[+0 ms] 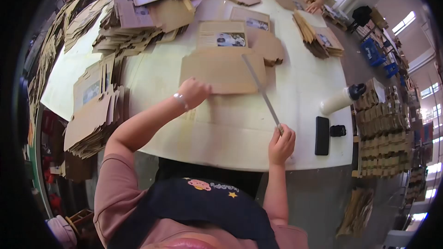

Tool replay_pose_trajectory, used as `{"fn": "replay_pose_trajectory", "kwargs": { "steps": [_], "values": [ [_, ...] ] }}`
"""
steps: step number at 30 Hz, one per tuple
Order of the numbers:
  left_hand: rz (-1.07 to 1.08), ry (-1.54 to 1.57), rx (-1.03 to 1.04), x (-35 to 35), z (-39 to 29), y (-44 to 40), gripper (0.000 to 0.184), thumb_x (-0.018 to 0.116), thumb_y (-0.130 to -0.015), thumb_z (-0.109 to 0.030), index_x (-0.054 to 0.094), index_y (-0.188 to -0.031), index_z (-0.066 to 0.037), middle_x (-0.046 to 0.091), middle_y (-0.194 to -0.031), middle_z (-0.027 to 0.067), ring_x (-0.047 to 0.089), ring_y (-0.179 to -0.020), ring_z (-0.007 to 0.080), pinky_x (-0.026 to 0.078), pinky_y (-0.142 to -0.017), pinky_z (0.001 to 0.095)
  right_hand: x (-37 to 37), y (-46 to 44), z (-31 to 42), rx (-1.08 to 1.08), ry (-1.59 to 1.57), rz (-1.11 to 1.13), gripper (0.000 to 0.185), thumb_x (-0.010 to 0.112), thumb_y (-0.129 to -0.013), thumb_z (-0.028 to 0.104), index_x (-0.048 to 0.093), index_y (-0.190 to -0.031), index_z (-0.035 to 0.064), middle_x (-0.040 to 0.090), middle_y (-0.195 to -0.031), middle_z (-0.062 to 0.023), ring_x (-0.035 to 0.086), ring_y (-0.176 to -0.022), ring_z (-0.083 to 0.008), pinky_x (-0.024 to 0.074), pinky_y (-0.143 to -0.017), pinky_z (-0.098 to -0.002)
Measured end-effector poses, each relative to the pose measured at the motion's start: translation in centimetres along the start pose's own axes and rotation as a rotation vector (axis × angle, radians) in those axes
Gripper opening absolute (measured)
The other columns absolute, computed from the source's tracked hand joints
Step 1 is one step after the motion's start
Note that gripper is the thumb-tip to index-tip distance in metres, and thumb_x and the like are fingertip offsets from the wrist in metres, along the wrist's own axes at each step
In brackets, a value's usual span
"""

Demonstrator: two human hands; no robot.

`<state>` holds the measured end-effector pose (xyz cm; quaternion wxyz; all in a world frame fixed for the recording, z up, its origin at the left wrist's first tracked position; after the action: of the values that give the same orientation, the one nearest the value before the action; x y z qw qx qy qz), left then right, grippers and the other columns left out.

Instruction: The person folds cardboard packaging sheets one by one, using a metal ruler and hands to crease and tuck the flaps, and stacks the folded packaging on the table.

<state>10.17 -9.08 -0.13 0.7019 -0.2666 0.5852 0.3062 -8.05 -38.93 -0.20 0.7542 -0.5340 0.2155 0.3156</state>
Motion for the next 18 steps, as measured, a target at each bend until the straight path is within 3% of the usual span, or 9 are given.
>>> {"fn": "replay_pose_trajectory", "kwargs": {
  "steps": [4,7,10,12,13,14,16,17,18],
  "values": [
    [0.032,0.018,0.028,-0.8,-1.2,11.2,0.009,0.057,-0.091,-0.016,0.066,-0.091,-0.015,0.07,-0.072,0.0045,0.072,-0.072,0.0238,0.054,-0.074,0.0407,0.3,0.1,-0.2,0.007,-0.032,0.028,0.017,0.068,-0.099,0.012,0.063,-0.112,0.0034,0.065,-0.102,-0.0139,0.065,-0.092,-0.0354,0.0538,-0.079,-0.0433],
    [0.227,0.096,0.055,-3.2,-1.2,16.4,0.01,0.06,-0.093,-0.023,0.066,-0.091,-0.015,0.071,-0.076,0.0055,0.072,-0.074,0.0239,0.054,-0.074,0.0409,0.6,0.0,-0.1,-0.016,-0.02,0.079,0.016,0.068,-0.099,0.012,0.063,-0.113,0.0036,0.065,-0.102,-0.0136,0.065,-0.092,-0.035,0.0539,-0.079,-0.0429],
    [0.534,0.38,0.095,-5.5,-1.3,17.6,0.027,0.067,-0.094,-0.045,0.073,-0.101,-0.02,0.074,-0.085,0.0059,0.074,-0.083,0.0312,0.059,-0.078,0.0457,0.9,0.1,0.0,-0.03,-0.061,0.125,0.017,0.068,-0.099,0.011,0.064,-0.114,0.0047,0.066,-0.101,-0.0123,0.066,-0.09,-0.0325,0.0548,-0.077,-0.041],
    [0.213,0.571,0.039,-3.5,-0.9,15.8,0.03,0.066,-0.094,-0.046,0.073,-0.104,-0.018,0.075,-0.102,0.0087,0.073,-0.088,0.0333,0.06,-0.079,0.0477,1.0,0.0,0.2,-0.035,-0.077,0.159,0.017,0.068,-0.1,0.011,0.064,-0.115,0.0053,0.067,-0.101,-0.0119,0.067,-0.089,-0.0315,0.0551,-0.077,-0.0402],
    [0.056,0.686,0.053,-1.9,-0.6,14.1,0.038,0.065,-0.094,-0.05,0.072,-0.115,-0.019,0.07,-0.126,0.0105,0.071,-0.104,0.0322,0.058,-0.088,0.0457,1.0,-0.1,0.4,-0.084,-0.082,0.171,0.016,0.068,-0.099,0.011,0.066,-0.114,0.0062,0.067,-0.099,-0.0109,0.067,-0.088,-0.0308,0.0547,-0.075,-0.0402],
    [-0.152,0.669,0.076,0.1,-0.4,12.5,0.052,0.064,-0.095,-0.055,0.066,-0.134,-0.022,0.056,-0.15,0.0123,0.056,-0.134,0.0356,0.047,-0.11,0.0499,0.8,0.0,0.6,-0.132,-0.085,0.183,0.015,0.068,-0.099,0.01,0.067,-0.113,0.0071,0.067,-0.097,-0.01,0.067,-0.087,-0.0302,0.0543,-0.074,-0.0401],
    [-0.182,0.367,-0.094,1.0,-0.9,10.7,0.068,0.061,-0.096,-0.059,0.049,-0.154,-0.025,0.039,-0.166,0.0092,0.03,-0.154,0.0397,0.029,-0.122,0.0579,0.1,0.4,0.1,-0.137,-0.125,0.298,0.015,0.068,-0.1,0.011,0.067,-0.115,0.0057,0.069,-0.098,-0.011,0.067,-0.085,-0.0278,0.0546,-0.075,-0.0375],
    [-0.142,0.343,-0.066,3.0,-1.1,10.0,0.073,0.053,-0.097,-0.067,0.042,-0.16,-0.03,0.032,-0.169,0.0092,0.021,-0.157,0.0414,0.012,-0.125,0.0647,-0.3,0.4,-0.2,-0.139,-0.174,0.389,0.017,0.067,-0.101,0.012,0.067,-0.116,0.0043,0.07,-0.1,-0.012,0.068,-0.084,-0.0255,0.0548,-0.076,-0.0349],
    [-0.125,0.329,-0.05,2.9,-1.1,9.7,0.072,0.051,-0.097,-0.068,0.043,-0.159,-0.032,0.033,-0.169,0.0091,0.023,-0.157,0.0407,0.013,-0.124,0.0654,-1.3,0.3,-0.6,-0.14,-0.163,0.414,0.017,0.067,-0.101,0.012,0.067,-0.116,0.0043,0.07,-0.1,-0.012,0.068,-0.084,-0.0255,0.0548,-0.076,-0.0349]
  ]
}}
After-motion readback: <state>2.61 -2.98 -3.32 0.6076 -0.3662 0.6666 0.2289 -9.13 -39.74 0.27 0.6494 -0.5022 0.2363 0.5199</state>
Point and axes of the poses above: each hand's wrist, its own y-axis away from the middle knuckle, its own x-axis out of the palm, z = x × y, the point moved 4 cm from there along -y, towards the middle knuckle
